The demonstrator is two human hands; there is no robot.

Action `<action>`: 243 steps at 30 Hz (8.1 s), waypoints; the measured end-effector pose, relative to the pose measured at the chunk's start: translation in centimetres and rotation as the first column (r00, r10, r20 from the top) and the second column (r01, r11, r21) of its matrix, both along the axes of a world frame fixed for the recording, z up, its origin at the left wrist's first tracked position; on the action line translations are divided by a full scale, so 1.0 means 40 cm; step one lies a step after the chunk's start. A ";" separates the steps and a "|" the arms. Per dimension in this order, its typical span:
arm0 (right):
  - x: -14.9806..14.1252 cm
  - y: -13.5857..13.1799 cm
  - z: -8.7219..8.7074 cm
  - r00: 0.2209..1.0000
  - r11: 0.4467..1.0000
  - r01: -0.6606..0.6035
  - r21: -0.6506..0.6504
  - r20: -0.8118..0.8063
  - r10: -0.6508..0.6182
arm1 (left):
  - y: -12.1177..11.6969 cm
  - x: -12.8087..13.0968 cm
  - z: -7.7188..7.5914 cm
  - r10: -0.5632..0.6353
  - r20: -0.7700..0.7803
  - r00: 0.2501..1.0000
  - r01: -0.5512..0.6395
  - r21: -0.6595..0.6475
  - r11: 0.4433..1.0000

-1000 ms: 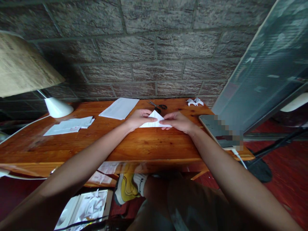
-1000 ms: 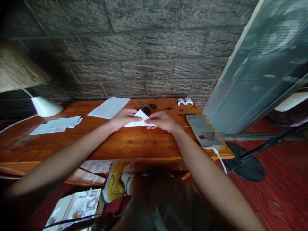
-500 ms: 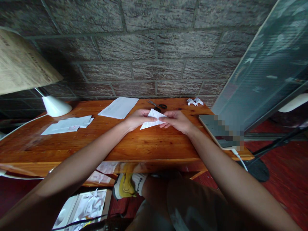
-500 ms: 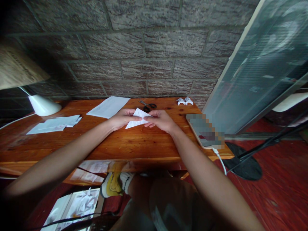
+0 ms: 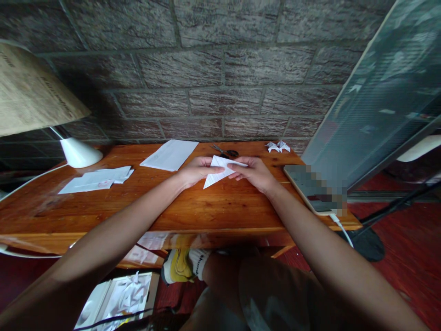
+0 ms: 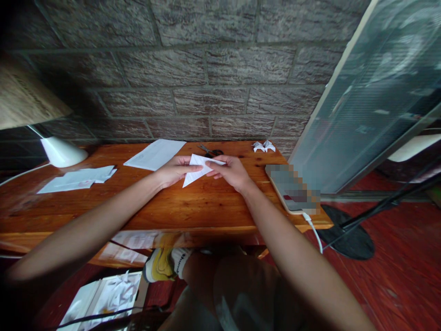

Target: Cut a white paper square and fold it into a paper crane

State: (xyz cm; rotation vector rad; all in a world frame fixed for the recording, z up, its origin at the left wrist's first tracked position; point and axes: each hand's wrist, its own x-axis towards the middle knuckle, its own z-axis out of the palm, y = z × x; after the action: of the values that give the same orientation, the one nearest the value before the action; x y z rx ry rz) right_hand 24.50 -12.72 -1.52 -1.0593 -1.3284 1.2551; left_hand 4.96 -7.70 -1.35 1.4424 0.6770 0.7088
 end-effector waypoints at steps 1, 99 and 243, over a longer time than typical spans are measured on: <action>-0.001 0.001 0.000 0.999 1.000 0.018 0.009 -0.028 -0.018 | 0.000 0.002 0.000 0.011 0.026 1.000 -0.011 -0.003 1.000; -0.019 -0.021 -0.008 0.987 0.958 0.089 0.271 0.109 -0.122 | -0.004 0.023 -0.010 0.288 0.254 0.923 -0.321 0.101 0.942; -0.018 -0.025 0.010 0.968 0.970 0.230 0.085 -0.120 -0.219 | 0.012 0.002 -0.014 0.188 0.163 0.969 -0.183 -0.044 0.982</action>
State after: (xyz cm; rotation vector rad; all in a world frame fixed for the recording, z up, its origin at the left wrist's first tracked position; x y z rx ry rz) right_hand 23.77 -13.72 -1.13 -1.0254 -1.1401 1.0534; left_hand 5.06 -7.24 -1.91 1.2876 0.6945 0.9503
